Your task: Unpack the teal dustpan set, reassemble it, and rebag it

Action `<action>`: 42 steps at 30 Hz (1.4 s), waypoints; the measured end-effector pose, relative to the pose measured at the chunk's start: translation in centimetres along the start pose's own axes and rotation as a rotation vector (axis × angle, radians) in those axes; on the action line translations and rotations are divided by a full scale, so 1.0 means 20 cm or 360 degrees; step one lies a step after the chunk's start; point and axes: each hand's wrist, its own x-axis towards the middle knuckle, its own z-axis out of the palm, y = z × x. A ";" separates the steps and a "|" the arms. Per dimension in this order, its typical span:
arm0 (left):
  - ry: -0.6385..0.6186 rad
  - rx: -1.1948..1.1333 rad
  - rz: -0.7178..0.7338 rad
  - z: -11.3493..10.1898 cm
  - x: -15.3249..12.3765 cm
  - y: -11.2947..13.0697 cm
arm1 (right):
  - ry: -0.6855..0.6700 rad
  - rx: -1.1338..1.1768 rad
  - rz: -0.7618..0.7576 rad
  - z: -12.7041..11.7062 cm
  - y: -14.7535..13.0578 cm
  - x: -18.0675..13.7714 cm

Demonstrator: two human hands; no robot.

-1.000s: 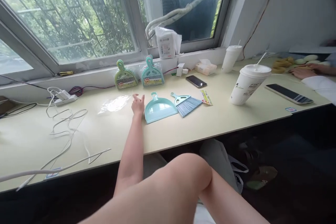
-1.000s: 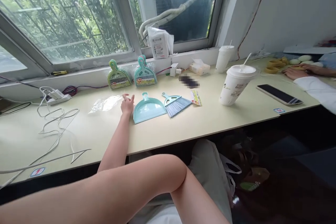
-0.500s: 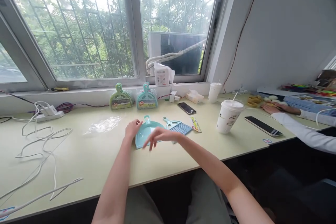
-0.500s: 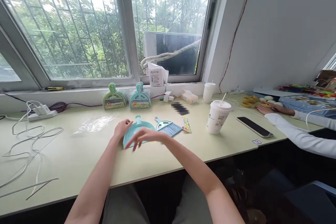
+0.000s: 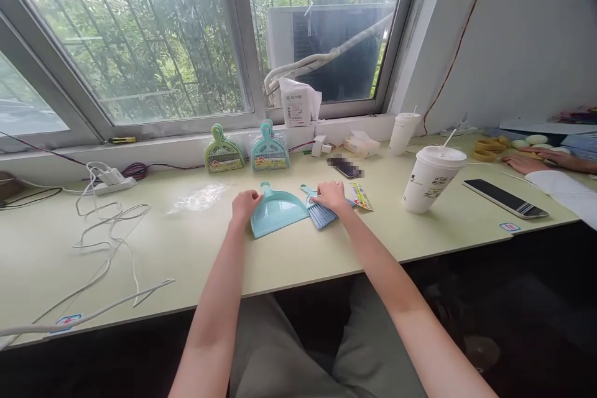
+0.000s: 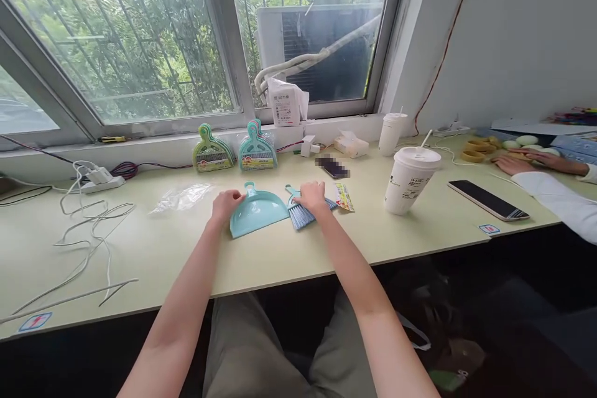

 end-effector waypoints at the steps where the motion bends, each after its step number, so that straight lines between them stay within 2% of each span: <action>1: 0.0013 0.0029 -0.0008 0.00 0.00 0.00 | -0.0013 0.0045 0.0012 0.01 0.00 0.01; 4: 0.0036 0.0093 -0.0035 -0.01 -0.01 -0.01 | 0.0008 0.0163 0.0071 0.03 0.02 0.02; 8: -0.0006 0.0097 -0.0014 0.00 0.00 0.00 | 0.0176 0.0338 0.0158 0.03 0.04 0.04; 12: -0.0079 0.0119 0.0078 0.04 -0.04 0.09 | 0.0392 0.0487 0.0085 0.04 0.01 0.04; 15: -0.0102 0.0184 0.0263 0.09 -0.10 0.23 | 0.0419 0.0539 -0.0112 0.06 -0.04 0.03; 18: -0.0146 0.0222 0.0545 0.14 -0.19 0.37 | 0.0344 0.0545 -0.0258 0.09 -0.08 0.03; 21: -0.0167 0.0233 0.0801 0.15 -0.24 0.44 | 0.0303 0.0590 -0.0328 0.09 -0.07 0.03; 23: -0.0106 0.0217 0.0934 0.13 -0.24 0.44 | 0.0292 0.0650 -0.0366 0.09 -0.05 0.03; 25: 0.0042 0.0188 0.1029 0.10 -0.22 0.41 | 0.0269 0.0710 -0.0400 0.08 -0.04 0.03; 27: 0.0200 0.0172 0.1091 0.06 -0.19 0.37 | 0.0244 0.0765 -0.0429 0.08 -0.03 0.03; 29: 0.0259 0.0173 0.1120 0.04 -0.16 0.32 | 0.0218 0.0803 -0.0463 0.07 -0.03 0.03; 33: 0.0165 0.0185 0.1193 0.05 -0.14 0.28 | 0.0167 0.0839 -0.0491 0.07 -0.03 0.03; 38: 0.0101 0.0297 0.1378 0.09 -0.14 0.29 | 0.0132 0.0932 -0.0490 0.07 -0.03 0.03; 42: 0.0080 0.0345 0.1390 0.12 -0.14 0.29 | 0.0165 0.0927 -0.0507 0.08 -0.02 0.04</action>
